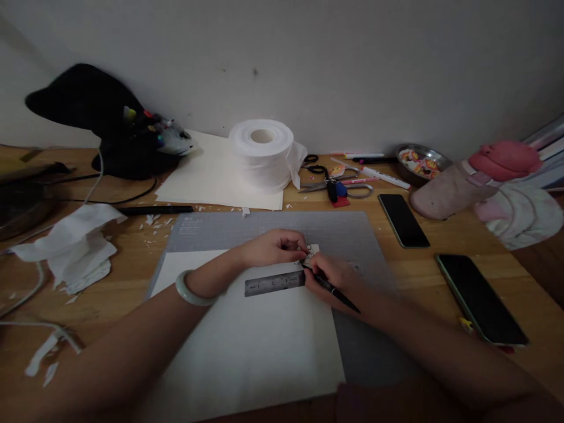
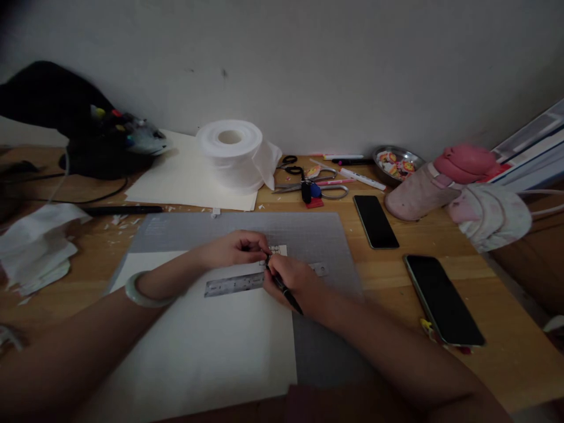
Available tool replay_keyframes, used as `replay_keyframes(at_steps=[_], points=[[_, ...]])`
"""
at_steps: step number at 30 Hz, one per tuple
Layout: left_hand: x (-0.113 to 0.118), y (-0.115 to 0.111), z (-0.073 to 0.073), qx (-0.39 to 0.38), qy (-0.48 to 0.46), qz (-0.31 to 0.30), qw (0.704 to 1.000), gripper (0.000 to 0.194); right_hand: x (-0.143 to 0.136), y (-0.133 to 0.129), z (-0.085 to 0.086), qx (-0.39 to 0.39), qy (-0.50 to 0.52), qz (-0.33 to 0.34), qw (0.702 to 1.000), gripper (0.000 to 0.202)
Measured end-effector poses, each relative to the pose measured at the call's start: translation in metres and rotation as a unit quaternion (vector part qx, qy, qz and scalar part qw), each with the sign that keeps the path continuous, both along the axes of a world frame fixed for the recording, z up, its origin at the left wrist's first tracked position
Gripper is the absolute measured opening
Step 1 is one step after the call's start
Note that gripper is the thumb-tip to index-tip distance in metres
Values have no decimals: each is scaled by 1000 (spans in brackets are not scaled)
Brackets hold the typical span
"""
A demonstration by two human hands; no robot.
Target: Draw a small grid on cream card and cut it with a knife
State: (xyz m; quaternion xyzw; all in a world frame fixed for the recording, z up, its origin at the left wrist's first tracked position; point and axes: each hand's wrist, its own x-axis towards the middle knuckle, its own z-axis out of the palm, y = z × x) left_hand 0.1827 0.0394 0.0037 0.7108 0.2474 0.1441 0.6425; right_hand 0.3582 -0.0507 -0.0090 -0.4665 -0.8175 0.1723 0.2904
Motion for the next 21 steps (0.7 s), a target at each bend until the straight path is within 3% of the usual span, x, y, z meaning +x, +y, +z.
replay_keyframes(at_steps=[6,17,21], points=[[0,-1,-2,-20,-7,0,1000,13,-1,1,-9,-15,-9,6,1000,10],[0,-1,-4,13,-17,3,1000,13,-3,2,19,-107,-38,89,990,9],[0,-1,-4,6,-17,1,1000,13,-2,3,17,-136,-14,81,987,9]])
